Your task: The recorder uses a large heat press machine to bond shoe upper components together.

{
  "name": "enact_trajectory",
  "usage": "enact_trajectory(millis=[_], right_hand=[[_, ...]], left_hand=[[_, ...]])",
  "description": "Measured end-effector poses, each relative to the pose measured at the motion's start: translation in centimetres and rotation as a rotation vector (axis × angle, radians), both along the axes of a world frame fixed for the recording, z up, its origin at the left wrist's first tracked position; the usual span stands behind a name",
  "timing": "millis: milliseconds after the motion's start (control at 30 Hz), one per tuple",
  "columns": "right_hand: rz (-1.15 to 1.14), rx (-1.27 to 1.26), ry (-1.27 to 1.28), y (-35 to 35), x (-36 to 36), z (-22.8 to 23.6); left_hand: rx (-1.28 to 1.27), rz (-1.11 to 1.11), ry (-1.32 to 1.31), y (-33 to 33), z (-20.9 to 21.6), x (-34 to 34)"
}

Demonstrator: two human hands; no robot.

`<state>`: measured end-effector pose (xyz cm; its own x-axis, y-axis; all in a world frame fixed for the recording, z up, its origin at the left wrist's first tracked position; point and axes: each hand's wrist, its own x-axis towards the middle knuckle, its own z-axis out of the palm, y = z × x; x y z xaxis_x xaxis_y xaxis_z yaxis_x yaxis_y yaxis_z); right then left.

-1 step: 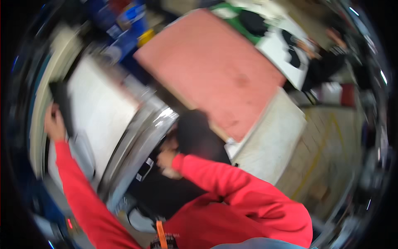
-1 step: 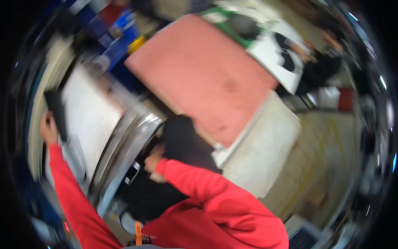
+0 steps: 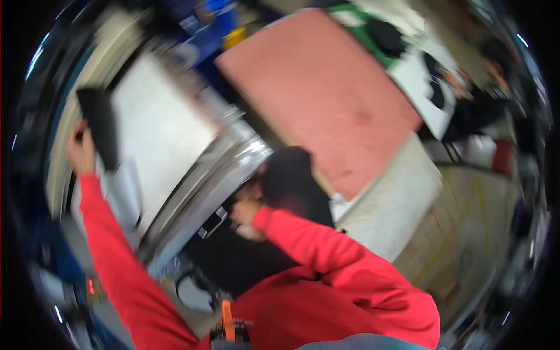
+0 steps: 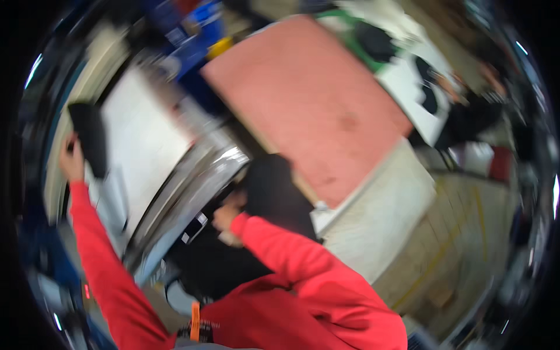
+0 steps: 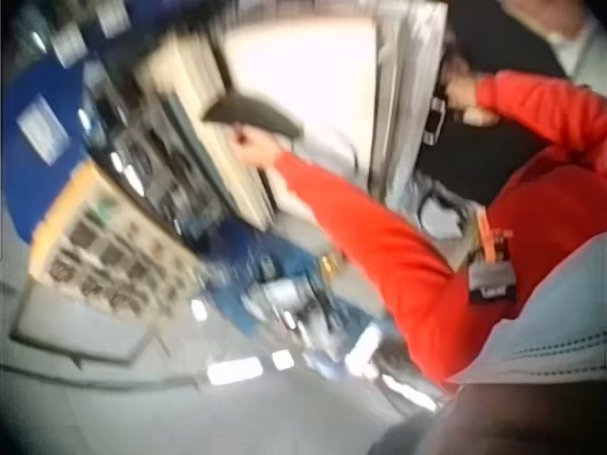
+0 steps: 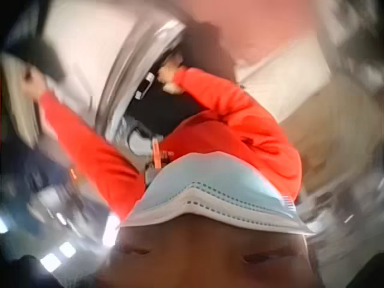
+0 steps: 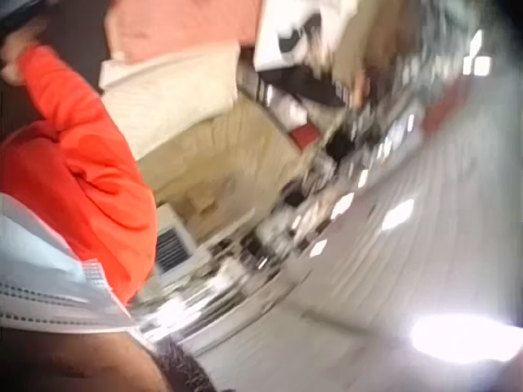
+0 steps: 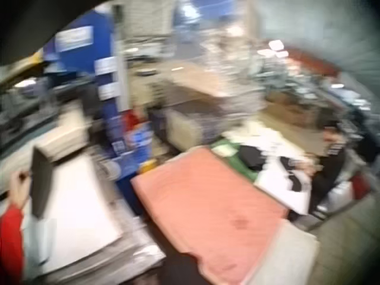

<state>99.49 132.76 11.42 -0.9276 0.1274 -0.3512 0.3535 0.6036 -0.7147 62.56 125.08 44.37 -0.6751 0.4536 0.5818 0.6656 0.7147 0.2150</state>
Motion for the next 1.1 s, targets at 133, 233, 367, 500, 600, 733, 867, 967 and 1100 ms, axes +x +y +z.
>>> enact_trajectory(millis=[133, 233, 367, 500, 600, 733, 867, 967, 1100], right_hand=[[-0.036, -0.112, 0.08, -0.4, -0.3, 2.4], [-0.026, -0.118, 0.101, -0.1, 0.1, 2.5], [0.057, -0.117, 0.025, 0.0, -0.3, 1.2], [0.111, -0.041, -0.037, -1.5, -0.9, 1.5], [0.036, -0.051, 0.022, -2.4, -0.7, -0.1], [-0.039, -0.009, -0.047, -1.5, 0.2, 0.1], [-0.049, 0.008, -0.026, -1.6, 0.1, 0.5], [-0.037, 0.017, 0.003, -1.7, 0.4, -0.6], [0.034, -0.022, -0.016, -2.0, 0.2, 0.4]], left_hand=[[0.569, -0.06, -0.116, -5.6, 8.1, 5.6], [0.682, -0.024, -0.194, -9.4, 9.9, 9.9], [0.689, -0.006, -0.434, -14.2, 10.3, 15.2], [0.652, 0.109, -0.667, -16.7, 5.1, 12.0], [0.54, 0.084, -0.846, -19.7, -5.6, 2.2], [-0.106, 0.242, -0.722, -15.8, -13.3, -2.5], [-0.291, -0.202, 0.22, -16.1, -14.5, -5.0], [-0.026, -0.167, -0.4, -15.4, -15.2, -5.1], [-0.303, -0.207, -0.351, -18.7, -14.1, -7.3]])
